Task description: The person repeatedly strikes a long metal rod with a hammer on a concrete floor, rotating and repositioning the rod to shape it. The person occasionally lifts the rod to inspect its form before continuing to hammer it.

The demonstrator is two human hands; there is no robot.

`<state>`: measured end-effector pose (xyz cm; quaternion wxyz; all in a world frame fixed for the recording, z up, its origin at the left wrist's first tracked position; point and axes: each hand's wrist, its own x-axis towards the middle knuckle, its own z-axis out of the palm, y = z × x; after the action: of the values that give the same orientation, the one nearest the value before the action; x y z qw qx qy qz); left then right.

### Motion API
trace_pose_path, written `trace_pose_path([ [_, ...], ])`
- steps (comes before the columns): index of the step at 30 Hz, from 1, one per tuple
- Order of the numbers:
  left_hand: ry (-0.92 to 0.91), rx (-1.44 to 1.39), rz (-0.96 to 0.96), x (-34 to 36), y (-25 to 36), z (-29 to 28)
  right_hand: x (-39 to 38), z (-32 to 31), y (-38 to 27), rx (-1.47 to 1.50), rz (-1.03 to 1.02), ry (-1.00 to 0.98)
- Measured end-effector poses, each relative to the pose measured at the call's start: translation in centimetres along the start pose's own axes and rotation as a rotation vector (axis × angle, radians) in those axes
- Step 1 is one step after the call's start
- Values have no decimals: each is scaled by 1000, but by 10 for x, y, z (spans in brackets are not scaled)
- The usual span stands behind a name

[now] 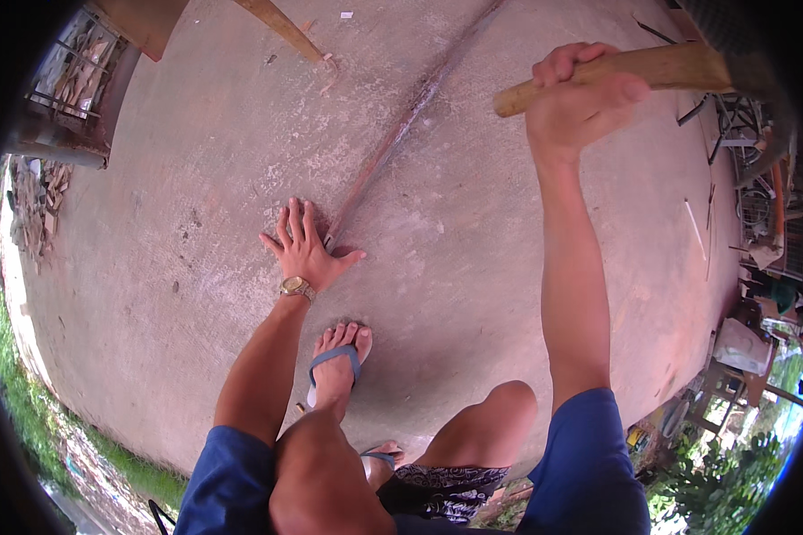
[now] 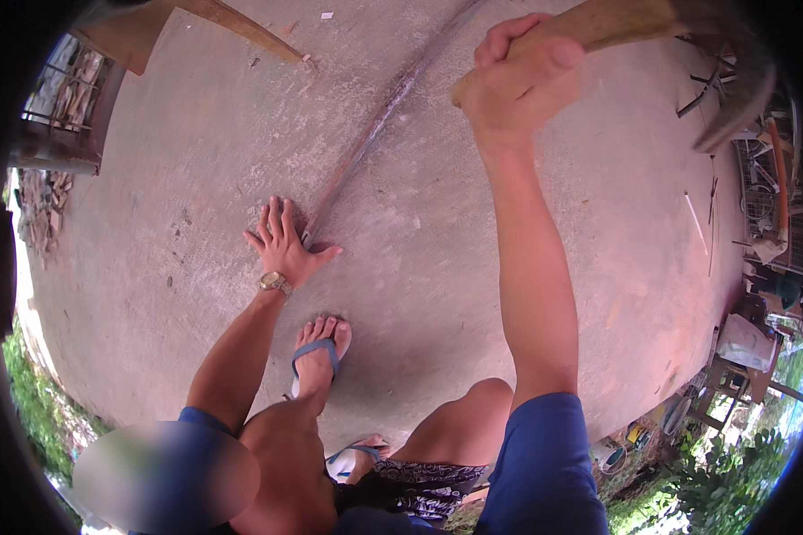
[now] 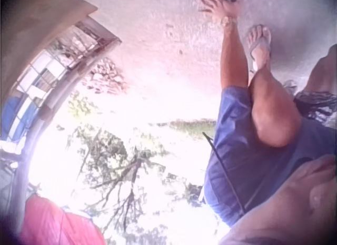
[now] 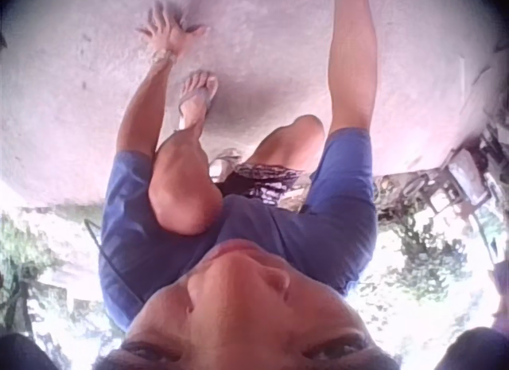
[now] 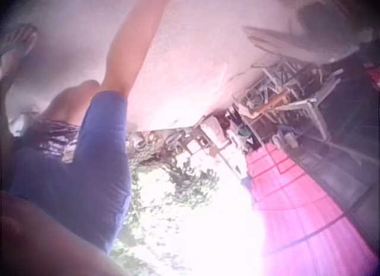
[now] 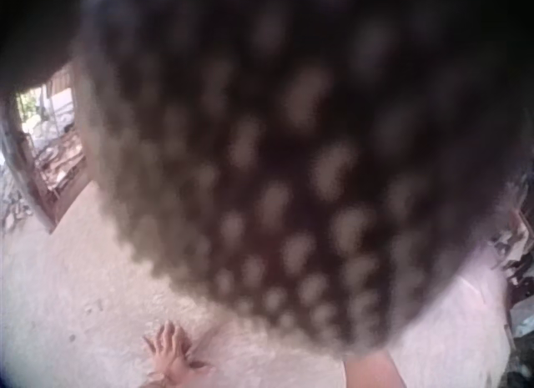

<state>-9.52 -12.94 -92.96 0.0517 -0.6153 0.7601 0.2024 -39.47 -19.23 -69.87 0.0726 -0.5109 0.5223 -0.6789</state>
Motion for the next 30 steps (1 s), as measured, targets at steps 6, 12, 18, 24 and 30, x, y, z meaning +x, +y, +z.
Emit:
trace_pose_path([
  [6,48,-7,32,-11,3,-5,-53,-33,91,-706,537,-306],
  [12,-28,25,-2,-7,4,-6,56,-31,-4,-73,172,-102],
  [18,12,17,-7,-6,3,-2,-18,11,32,-447,-16,-213],
  [24,-42,19,26,-17,2,-8,-23,-16,74,-730,488,-375],
  [30,157,-87,85,-20,-8,2,31,-20,-73,-173,483,-98],
])
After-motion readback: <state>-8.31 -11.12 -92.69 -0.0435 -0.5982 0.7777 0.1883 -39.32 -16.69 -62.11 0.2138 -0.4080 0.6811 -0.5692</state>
